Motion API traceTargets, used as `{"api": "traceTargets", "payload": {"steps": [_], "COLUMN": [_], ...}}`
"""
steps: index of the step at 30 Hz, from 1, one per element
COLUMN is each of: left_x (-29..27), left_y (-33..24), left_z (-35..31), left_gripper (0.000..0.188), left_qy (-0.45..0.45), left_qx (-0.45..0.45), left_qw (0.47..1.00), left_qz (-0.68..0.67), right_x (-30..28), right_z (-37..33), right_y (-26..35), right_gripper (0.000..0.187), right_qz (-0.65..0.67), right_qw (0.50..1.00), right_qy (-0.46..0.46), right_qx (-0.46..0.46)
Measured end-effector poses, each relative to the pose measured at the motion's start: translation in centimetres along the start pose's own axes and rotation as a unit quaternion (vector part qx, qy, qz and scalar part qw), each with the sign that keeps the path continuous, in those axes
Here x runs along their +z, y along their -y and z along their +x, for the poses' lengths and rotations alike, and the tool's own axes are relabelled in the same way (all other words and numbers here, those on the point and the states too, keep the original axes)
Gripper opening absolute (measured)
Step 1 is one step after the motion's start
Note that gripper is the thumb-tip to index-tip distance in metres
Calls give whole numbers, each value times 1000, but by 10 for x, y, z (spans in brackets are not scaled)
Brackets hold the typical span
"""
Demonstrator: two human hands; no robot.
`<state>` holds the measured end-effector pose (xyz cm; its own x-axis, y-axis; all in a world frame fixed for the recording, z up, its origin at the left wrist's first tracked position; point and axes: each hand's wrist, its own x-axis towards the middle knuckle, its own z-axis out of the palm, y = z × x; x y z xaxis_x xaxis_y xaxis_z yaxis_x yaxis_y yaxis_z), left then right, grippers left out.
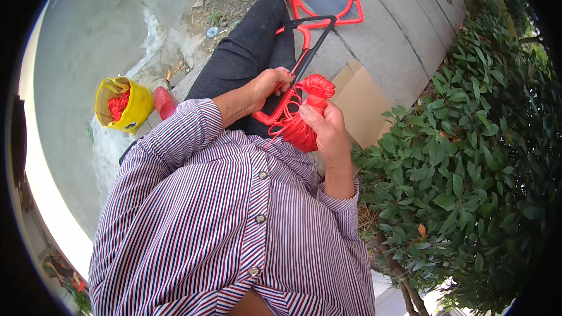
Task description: Wrapping a red ribbon around a circular plastic frame.
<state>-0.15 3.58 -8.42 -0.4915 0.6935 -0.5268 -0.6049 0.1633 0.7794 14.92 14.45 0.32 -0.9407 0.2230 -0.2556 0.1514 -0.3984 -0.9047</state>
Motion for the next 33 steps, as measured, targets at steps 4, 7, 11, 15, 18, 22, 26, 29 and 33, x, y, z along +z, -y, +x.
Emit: {"api": "traceTargets", "payload": {"steps": [4,7,11,15,18,22,26,29,33], "left_x": [4,6,46,51,37,-29,-38,-24,-20], "left_y": [1,10,-19,-21,-38,-44,-34,-13,-9], "left_z": [4,2,-51,-60,-48,-21,-43,-44,-47], "left_gripper": [15,26,36,27,5,8,24,36,33], "left_qy": [-28,-188,-107,19,-76,-192,-131,-157,-175], "left_qx": [-2,186,533,464,360,246,51,119,107], "left_qw": [999,900,723,783,905,913,919,883,913], "left_qz": [20,347,425,413,214,262,369,426,352], "right_x": [2,-11,-48,-80,-91,-39,-13,12,12], "right_z": [-12,-29,-70,-85,-58,-2,28,54,61], "right_y": [-2,51,132,165,133,41,-26,-26,-30], "right_gripper": [23,24,36,44,47,41,30,28,31], "right_qz": [-40,-42,-222,3,248,-439,-647,-667,-493], "right_qw": [999,991,904,858,900,876,751,741,869], "right_qy": [-6,-55,-182,-247,53,1,32,5,-17], "right_qx": [-9,-112,-318,-450,-354,-201,-129,-78,-40]}}
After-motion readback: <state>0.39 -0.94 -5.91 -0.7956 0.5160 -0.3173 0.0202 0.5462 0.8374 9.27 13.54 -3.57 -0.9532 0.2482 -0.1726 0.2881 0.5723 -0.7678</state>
